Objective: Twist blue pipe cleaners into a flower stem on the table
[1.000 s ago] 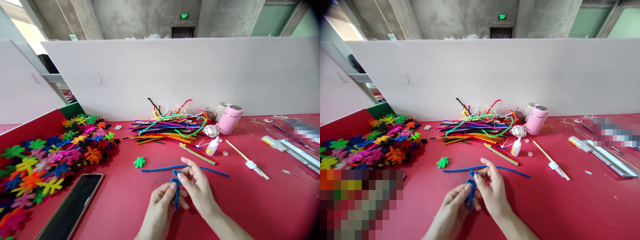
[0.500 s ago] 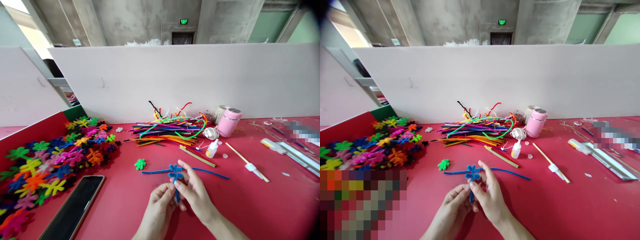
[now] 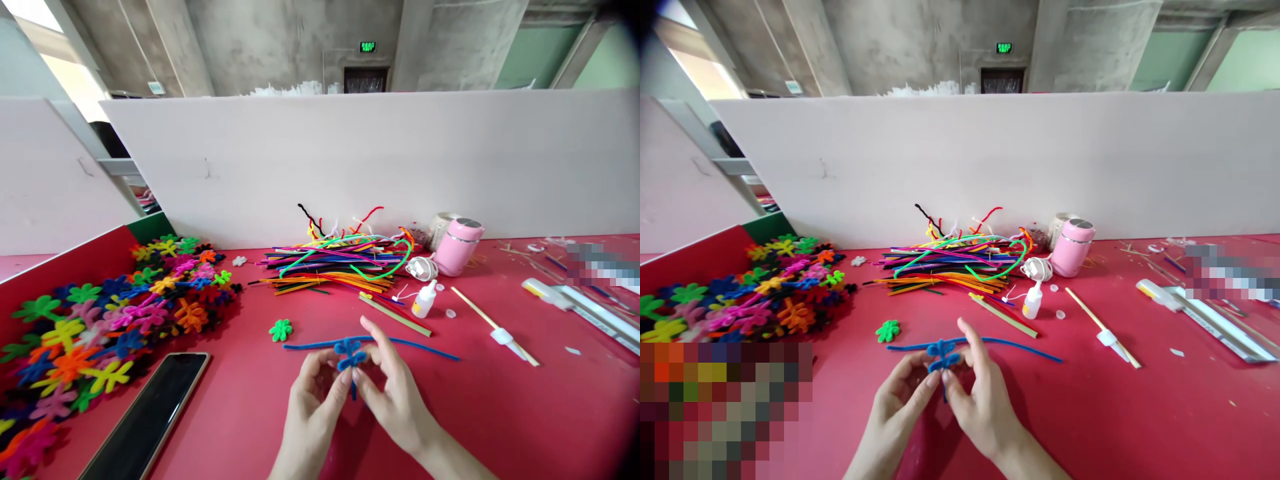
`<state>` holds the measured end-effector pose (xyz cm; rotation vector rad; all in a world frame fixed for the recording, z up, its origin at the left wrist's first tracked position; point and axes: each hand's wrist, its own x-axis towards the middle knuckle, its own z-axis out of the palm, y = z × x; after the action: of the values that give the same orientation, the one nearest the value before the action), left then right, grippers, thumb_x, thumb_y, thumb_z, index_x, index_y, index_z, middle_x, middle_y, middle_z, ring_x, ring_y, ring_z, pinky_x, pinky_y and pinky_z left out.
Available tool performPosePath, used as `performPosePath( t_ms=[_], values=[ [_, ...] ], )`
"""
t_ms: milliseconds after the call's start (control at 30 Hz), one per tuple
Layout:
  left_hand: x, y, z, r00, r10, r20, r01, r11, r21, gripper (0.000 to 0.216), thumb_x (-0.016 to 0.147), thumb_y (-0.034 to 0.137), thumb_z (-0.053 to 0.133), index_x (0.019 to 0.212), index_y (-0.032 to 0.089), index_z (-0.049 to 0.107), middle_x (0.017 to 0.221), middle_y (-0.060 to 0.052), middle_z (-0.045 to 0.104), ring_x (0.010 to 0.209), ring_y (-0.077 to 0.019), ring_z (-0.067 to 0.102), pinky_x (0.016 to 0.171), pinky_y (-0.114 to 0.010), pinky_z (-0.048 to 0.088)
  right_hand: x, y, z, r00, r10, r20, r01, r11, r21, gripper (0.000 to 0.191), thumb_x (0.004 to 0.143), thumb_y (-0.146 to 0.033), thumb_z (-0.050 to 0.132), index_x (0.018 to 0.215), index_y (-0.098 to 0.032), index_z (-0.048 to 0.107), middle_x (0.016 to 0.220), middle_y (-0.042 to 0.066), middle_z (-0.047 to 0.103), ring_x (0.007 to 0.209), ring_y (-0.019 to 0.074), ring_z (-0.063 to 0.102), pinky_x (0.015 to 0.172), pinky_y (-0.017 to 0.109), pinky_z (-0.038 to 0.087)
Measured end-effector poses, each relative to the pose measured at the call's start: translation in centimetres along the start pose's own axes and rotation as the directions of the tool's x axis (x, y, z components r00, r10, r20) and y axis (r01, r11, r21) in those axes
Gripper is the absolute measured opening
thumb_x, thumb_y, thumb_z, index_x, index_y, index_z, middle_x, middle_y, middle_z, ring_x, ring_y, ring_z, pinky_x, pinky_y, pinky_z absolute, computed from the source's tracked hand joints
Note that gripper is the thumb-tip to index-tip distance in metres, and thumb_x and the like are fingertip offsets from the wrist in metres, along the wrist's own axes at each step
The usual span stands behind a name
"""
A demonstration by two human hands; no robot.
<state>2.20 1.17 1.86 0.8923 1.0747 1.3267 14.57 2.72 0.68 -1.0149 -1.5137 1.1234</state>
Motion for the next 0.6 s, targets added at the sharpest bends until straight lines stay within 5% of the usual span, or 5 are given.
performPosePath(
  t_ms=[133, 400, 600],
  values=[
    [0.4, 0.1, -0.7, 0.995, -0.100, 0.010, 0.100, 0.994, -0.031, 0.009, 0.069, 0.022, 0.062, 0.071, 0.014, 0.064, 0.068, -0.004, 0.063, 0.064, -0.0136, 0.053, 0.063, -0.023, 0.041, -0.5, 0.1, 0.3, 0.998, -0.026, 0.064, 0.032, 0.995, -0.094, 0.059, 0.078, -0.014, 0.047, 0.131, -0.020, 0.020, 0.081, 0.003, 0.058, 0.073, 0.0169, 0.056, 0.070, 0.030, 0.045],
    [0.6, -1.0, -1.3, 0.986, -0.154, 0.071, 0.163, 0.975, -0.148, 0.012, 0.071, 0.022, 0.060, 0.068, 0.012, 0.065, 0.058, -0.002, 0.058, 0.055, -0.0104, 0.049, 0.057, -0.023, 0.039, -0.3, -0.6, 0.1, 0.995, 0.034, 0.094, -0.033, 0.999, -0.003, 0.053, 0.080, -0.018, 0.044, 0.128, -0.019, 0.023, 0.076, 0.002, 0.055, 0.068, 0.0147, 0.053, 0.067, 0.029, 0.045],
    [0.6, -0.6, -1.0, 0.987, -0.137, 0.082, 0.146, 0.981, -0.127, 0.007, 0.066, 0.020, 0.065, 0.067, 0.013, 0.066, 0.064, -0.005, 0.064, 0.064, -0.0147, 0.055, 0.066, -0.027, 0.041, -0.3, -0.3, 0.3, 0.993, 0.102, 0.050, -0.111, 0.968, 0.226, 0.051, 0.080, -0.023, 0.047, 0.127, -0.021, 0.026, 0.069, -0.002, 0.050, 0.063, 0.0134, 0.050, 0.062, 0.028, 0.042]
  ],
)
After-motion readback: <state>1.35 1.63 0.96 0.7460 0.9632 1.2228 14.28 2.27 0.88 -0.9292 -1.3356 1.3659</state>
